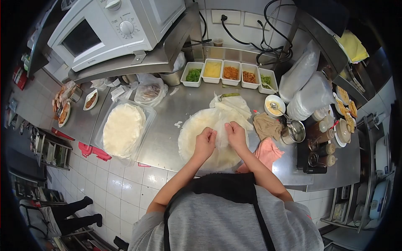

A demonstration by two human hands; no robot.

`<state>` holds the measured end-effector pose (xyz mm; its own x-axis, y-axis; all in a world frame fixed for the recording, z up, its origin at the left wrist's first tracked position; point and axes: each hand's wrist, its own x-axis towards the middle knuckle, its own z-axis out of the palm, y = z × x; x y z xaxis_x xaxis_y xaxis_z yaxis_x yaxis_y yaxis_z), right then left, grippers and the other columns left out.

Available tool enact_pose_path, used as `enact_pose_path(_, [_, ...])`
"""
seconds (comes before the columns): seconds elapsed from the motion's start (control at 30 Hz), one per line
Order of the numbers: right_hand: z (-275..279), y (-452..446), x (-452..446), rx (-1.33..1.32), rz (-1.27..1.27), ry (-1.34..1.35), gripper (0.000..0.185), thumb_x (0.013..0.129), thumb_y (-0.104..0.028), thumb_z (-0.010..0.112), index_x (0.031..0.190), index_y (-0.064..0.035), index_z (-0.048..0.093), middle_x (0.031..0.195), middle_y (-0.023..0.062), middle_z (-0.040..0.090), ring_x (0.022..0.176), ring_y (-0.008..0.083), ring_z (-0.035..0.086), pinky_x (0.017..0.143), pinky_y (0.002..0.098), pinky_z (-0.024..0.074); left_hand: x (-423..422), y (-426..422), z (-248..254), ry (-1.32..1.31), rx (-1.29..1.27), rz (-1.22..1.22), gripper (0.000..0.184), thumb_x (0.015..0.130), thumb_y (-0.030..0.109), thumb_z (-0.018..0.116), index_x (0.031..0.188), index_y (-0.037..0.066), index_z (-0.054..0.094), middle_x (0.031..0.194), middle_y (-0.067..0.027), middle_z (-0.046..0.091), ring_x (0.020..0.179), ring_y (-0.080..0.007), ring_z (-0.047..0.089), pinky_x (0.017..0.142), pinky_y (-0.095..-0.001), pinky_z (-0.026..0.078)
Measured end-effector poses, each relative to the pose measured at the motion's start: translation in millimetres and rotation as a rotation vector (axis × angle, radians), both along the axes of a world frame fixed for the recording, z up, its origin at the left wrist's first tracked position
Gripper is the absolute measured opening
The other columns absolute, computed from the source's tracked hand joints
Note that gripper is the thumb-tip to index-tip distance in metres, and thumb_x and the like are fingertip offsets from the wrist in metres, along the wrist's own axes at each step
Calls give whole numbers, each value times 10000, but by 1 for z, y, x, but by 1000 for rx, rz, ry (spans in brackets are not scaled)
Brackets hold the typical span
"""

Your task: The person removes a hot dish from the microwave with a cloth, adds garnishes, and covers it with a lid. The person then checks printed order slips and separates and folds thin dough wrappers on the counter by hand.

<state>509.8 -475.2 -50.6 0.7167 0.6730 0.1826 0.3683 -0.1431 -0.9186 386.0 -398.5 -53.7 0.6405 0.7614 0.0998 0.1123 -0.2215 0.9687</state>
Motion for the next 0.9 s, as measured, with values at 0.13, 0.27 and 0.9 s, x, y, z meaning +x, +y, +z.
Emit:
enact_pose_path(0.13, [2, 0, 1, 47, -38, 16, 315, 893, -205, 568, 679, -1, 460, 532, 24, 364, 523, 100, 323, 470, 302, 304, -13, 9, 7, 24, -8, 92, 140, 909, 131, 557, 854, 2, 549, 580, -43, 546, 475, -95, 496, 460, -259, 428])
enact_pose_path(0.27, [11, -4, 16, -38, 20, 3, 275, 888, -198, 569, 733, 16, 493, 561, 142, 447, 507, 210, 389, 510, 343, 373, -26, 21, 3, 55, -144, -20, 171, 918, 169, 554, 886, 1, 549, 632, -62, 577, 509, -111, 531, 495, -265, 452])
enact_pose_path(0.9, [40, 9, -5, 124, 132, 11, 251, 892, -192, 571, 748, -1, 495, 531, 63, 412, 511, 102, 355, 473, 297, 338, -4, 22, 27, -7, 188, 77, 176, 930, 155, 545, 838, 27, 465, 582, 7, 497, 495, -54, 437, 440, -237, 355])
